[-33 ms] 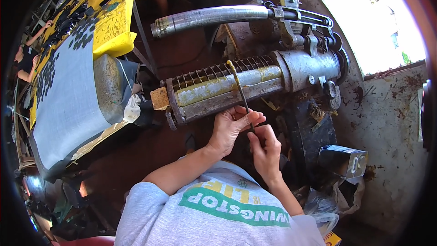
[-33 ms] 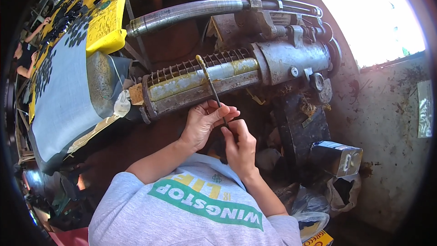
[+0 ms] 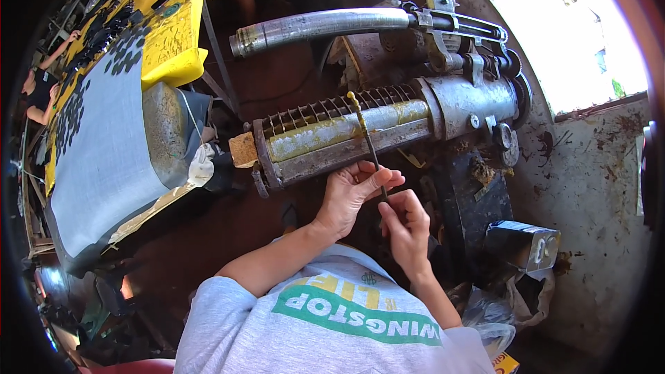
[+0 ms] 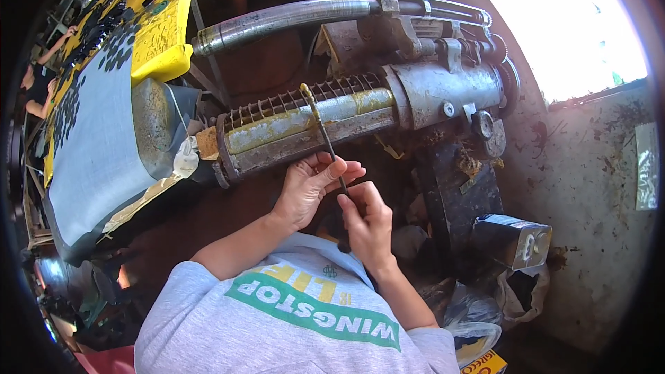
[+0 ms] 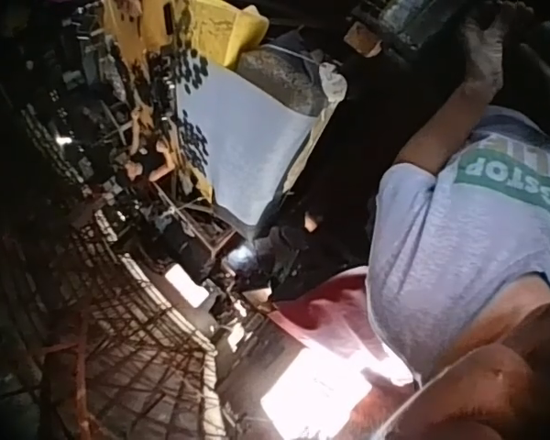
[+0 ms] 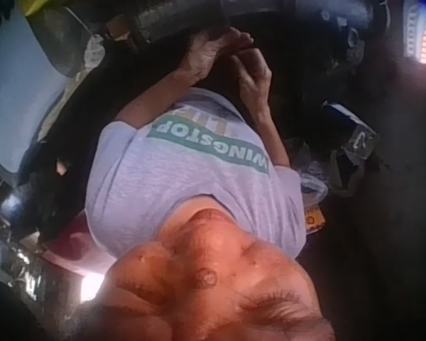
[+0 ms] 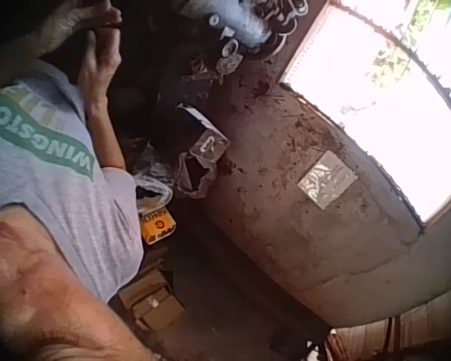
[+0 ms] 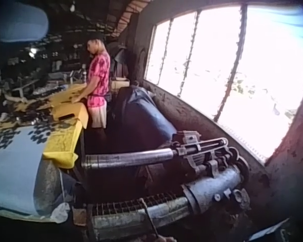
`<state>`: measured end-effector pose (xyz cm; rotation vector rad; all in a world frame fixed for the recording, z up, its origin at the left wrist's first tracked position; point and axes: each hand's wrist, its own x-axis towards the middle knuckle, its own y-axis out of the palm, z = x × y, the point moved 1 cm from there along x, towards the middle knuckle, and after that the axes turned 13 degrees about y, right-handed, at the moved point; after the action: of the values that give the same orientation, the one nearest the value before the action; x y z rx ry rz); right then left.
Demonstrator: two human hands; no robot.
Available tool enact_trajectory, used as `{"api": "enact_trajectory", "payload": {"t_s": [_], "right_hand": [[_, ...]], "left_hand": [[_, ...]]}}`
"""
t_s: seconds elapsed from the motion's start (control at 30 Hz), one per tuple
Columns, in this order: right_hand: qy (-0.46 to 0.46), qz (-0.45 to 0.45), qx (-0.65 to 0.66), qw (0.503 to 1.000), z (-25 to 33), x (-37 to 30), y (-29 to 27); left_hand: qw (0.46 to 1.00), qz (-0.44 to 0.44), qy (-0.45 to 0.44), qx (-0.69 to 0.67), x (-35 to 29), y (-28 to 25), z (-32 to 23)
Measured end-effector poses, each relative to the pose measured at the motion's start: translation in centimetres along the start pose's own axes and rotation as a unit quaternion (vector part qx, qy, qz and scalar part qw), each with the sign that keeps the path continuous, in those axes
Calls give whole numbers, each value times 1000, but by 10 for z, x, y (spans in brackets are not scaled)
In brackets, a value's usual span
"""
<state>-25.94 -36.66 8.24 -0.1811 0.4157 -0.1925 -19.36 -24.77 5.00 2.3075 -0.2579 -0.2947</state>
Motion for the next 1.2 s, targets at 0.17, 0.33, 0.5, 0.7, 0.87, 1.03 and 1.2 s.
{"api": "enact_trajectory", "payload": {"t_s": [0.17, 0.33, 0.5, 0.7, 0.87, 1.03, 1.2], "right_hand": [[116, 191, 235, 946, 3, 15, -20], [229, 431, 467, 738, -29, 34, -24], [229, 257, 395, 852, -39, 37, -36], [34, 31, 221, 974, -17, 5, -54], [-240, -102, -207, 943, 26, -30, -23], [-154, -149, -293, 932, 5, -12, -1], [-107, -53, -221, 968, 1, 5, 1]], "left_hand": [[994, 64, -13, -84, -7, 5, -13], [991, 112, 2, -73, -3, -7, -2], [996, 74, -6, -56, -2, -9, -3], [999, 45, -11, 4, 0, -11, 0], [998, 9, -7, 54, 4, -7, 2], [997, -27, 32, 62, 6, -9, 13], [996, -50, 48, 53, 8, -15, 17]]}}
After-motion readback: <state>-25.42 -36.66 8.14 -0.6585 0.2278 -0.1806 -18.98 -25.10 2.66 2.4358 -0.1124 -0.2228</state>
